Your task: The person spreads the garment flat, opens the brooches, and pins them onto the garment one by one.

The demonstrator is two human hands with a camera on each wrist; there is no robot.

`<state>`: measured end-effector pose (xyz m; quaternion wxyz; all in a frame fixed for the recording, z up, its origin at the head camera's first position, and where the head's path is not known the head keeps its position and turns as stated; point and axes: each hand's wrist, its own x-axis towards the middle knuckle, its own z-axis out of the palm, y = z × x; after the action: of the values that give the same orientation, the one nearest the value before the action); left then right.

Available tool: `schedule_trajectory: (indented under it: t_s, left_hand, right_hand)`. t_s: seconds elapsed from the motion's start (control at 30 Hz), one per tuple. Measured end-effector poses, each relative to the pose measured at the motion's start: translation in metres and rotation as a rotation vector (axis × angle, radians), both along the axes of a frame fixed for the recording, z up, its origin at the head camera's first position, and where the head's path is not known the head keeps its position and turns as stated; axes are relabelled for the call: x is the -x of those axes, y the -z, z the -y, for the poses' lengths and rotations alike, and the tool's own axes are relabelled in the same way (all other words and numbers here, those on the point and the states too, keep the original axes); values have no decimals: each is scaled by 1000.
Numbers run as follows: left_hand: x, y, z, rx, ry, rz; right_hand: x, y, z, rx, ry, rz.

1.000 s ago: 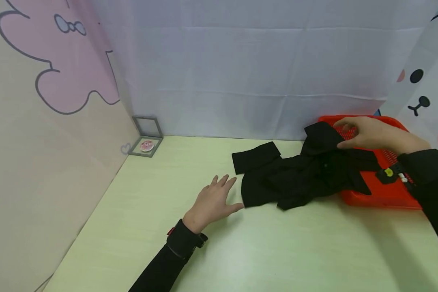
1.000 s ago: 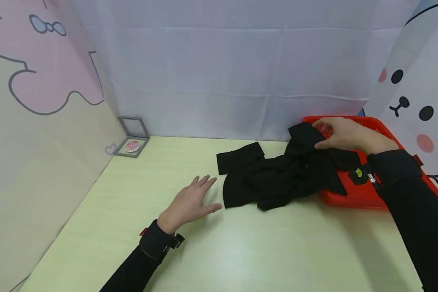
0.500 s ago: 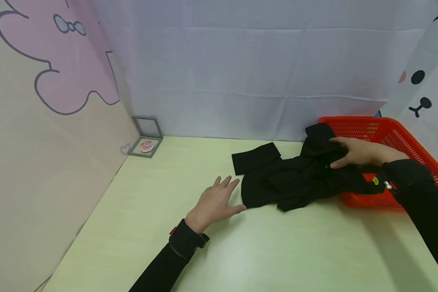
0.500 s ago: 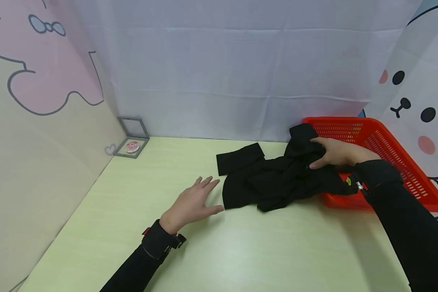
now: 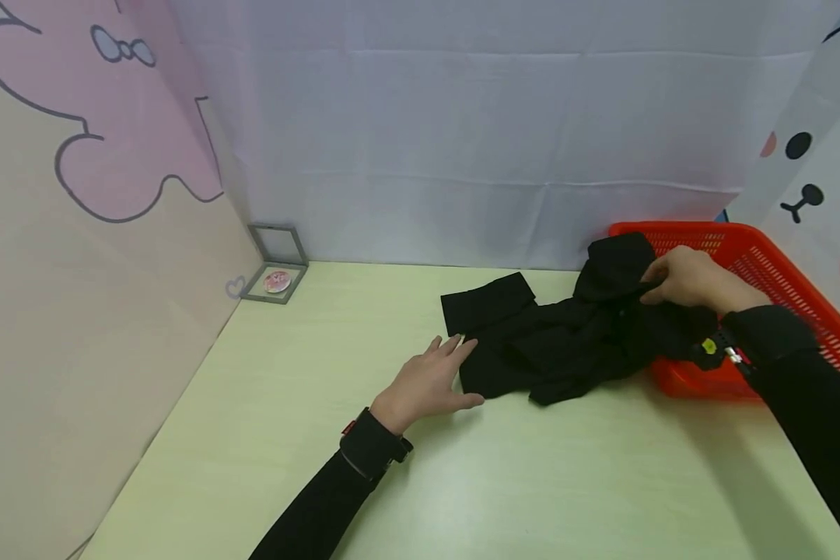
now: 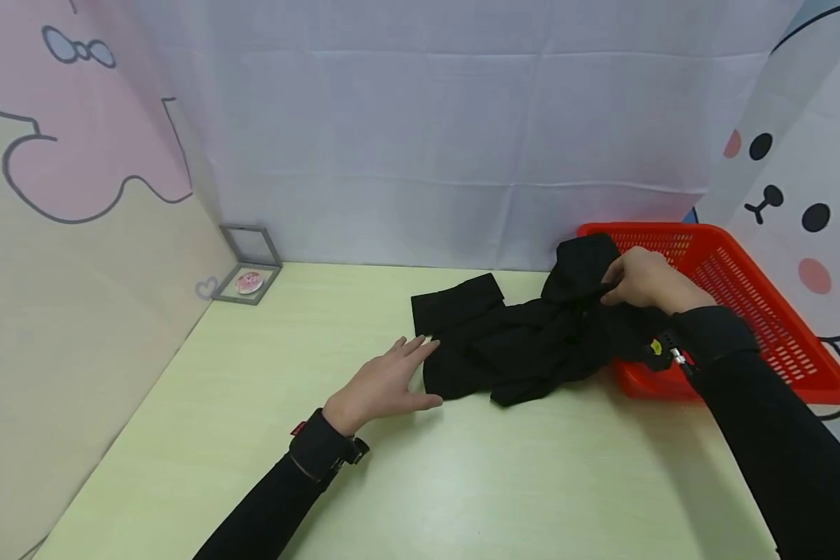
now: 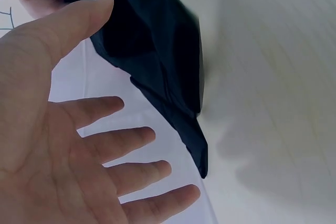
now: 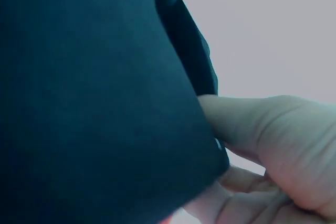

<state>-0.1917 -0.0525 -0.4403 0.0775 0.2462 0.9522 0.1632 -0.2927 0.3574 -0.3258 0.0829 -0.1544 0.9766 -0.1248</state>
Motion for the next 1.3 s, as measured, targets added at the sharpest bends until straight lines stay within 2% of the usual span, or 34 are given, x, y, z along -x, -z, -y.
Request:
schedule_trajectory:
  t_s: [0.23,0.43,0.5,0.6,0.77,0.9,1.1,1.2,1.3]
  left_hand:
    - [3,-2,-2,11,24,-16]
    - [5,-1,-6,17,38,-12]
    - [4,0,-6,21,44,-5]
    - [2,1,-6,22,47,5]
    - [0,2,-7,21,29,17]
    - [-2,6,-9,45,34,9]
    - [-5,10,-13,32,67,-24]
    - [-7,9,-11,4,57,4]
    - [-6,8,-8,5,61,49]
  right_hand:
    - [-4,-12,5,56,105,-62]
    - [-11,-33,19,187,174,-208]
    - [-15,-39,29,230,174,-260]
    - [-24,-48,49,288,172,-292]
    - [-43,-53,93,340,113,-281]
    - [-60,-42,130,360,-21,-217]
    - [-76,-5,180,353,-266,-109]
    - [-82,16,198,344,-315,-44]
    - [-86,34,208,304,-299,28]
